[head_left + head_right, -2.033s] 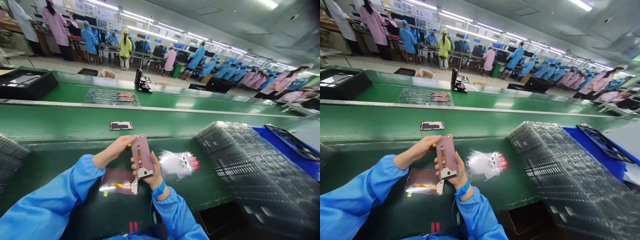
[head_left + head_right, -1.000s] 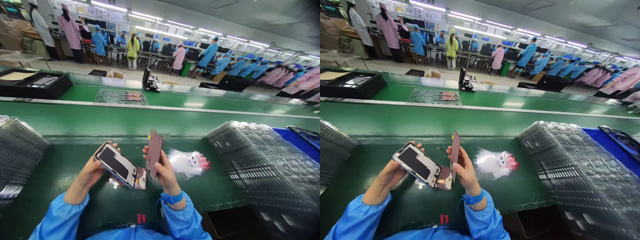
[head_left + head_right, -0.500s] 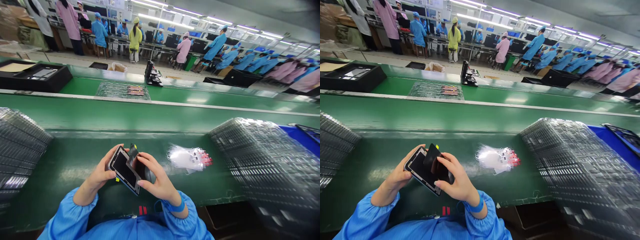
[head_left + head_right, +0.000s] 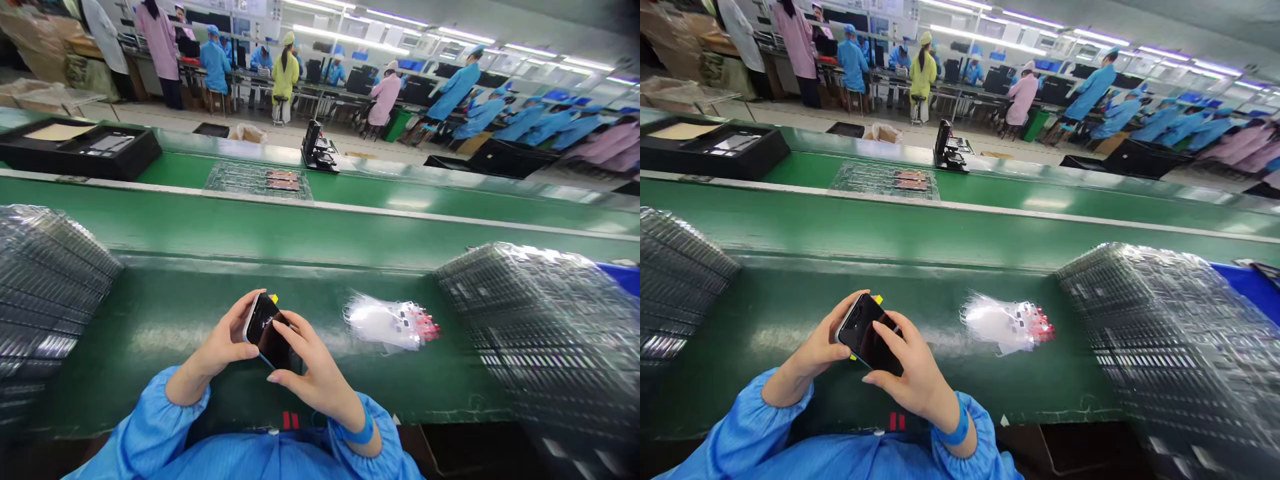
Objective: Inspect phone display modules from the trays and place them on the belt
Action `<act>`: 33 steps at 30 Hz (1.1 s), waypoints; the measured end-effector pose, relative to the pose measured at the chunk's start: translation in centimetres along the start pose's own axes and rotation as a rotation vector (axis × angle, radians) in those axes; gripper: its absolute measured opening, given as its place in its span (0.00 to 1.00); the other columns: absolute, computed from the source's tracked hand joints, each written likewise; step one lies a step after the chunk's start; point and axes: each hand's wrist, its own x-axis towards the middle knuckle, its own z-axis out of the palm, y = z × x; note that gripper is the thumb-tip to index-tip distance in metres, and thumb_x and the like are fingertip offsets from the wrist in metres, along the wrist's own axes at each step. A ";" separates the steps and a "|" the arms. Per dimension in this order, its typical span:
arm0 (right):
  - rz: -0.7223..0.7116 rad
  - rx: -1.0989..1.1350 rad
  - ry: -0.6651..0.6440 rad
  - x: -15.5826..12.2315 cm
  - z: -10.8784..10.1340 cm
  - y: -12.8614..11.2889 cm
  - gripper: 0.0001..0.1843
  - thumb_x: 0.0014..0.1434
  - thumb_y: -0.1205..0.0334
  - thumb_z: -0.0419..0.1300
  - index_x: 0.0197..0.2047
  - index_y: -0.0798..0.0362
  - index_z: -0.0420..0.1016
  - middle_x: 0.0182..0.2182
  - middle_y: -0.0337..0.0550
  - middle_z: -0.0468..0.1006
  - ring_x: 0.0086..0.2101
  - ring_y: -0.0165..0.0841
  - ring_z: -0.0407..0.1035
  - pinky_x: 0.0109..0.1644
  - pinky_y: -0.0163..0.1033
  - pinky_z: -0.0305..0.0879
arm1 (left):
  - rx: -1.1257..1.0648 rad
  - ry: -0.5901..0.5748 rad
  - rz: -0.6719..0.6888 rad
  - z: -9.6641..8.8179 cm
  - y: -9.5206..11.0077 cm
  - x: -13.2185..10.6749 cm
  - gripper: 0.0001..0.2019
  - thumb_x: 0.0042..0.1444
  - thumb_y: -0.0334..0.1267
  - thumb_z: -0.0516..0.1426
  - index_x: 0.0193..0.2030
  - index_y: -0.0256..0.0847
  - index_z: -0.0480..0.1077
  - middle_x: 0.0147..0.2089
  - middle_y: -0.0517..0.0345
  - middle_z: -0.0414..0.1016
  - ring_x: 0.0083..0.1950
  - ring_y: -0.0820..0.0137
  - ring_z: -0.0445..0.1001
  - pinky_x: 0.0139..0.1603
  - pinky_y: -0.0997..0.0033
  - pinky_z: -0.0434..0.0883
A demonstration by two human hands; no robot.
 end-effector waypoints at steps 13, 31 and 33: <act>-0.021 -0.058 -0.008 0.0 0.1 -0.1 0.38 0.65 0.43 0.60 0.72 0.46 0.56 0.67 0.57 0.60 0.65 0.48 0.60 0.65 0.56 0.65 | -0.021 -0.037 0.063 0.2 0.0 0.1 0.40 0.46 0.44 0.73 0.66 0.56 0.68 0.68 0.48 0.70 0.66 0.53 0.70 0.62 0.63 0.70; -0.073 -0.175 0.009 -0.1 0.3 -0.7 0.37 0.66 0.42 0.58 0.72 0.49 0.56 0.66 0.60 0.60 0.64 0.49 0.61 0.62 0.57 0.68 | 0.102 -0.046 0.085 0.2 0.3 -0.5 0.38 0.51 0.45 0.70 0.69 0.56 0.64 0.68 0.47 0.70 0.66 0.53 0.71 0.62 0.63 0.70; -0.081 -0.184 0.010 -0.1 0.3 -0.7 0.38 0.66 0.42 0.59 0.72 0.49 0.56 0.66 0.60 0.61 0.63 0.49 0.61 0.62 0.57 0.68 | 0.114 -0.045 0.090 0.3 0.4 -0.5 0.38 0.51 0.46 0.69 0.69 0.54 0.63 0.67 0.46 0.70 0.65 0.52 0.71 0.62 0.62 0.70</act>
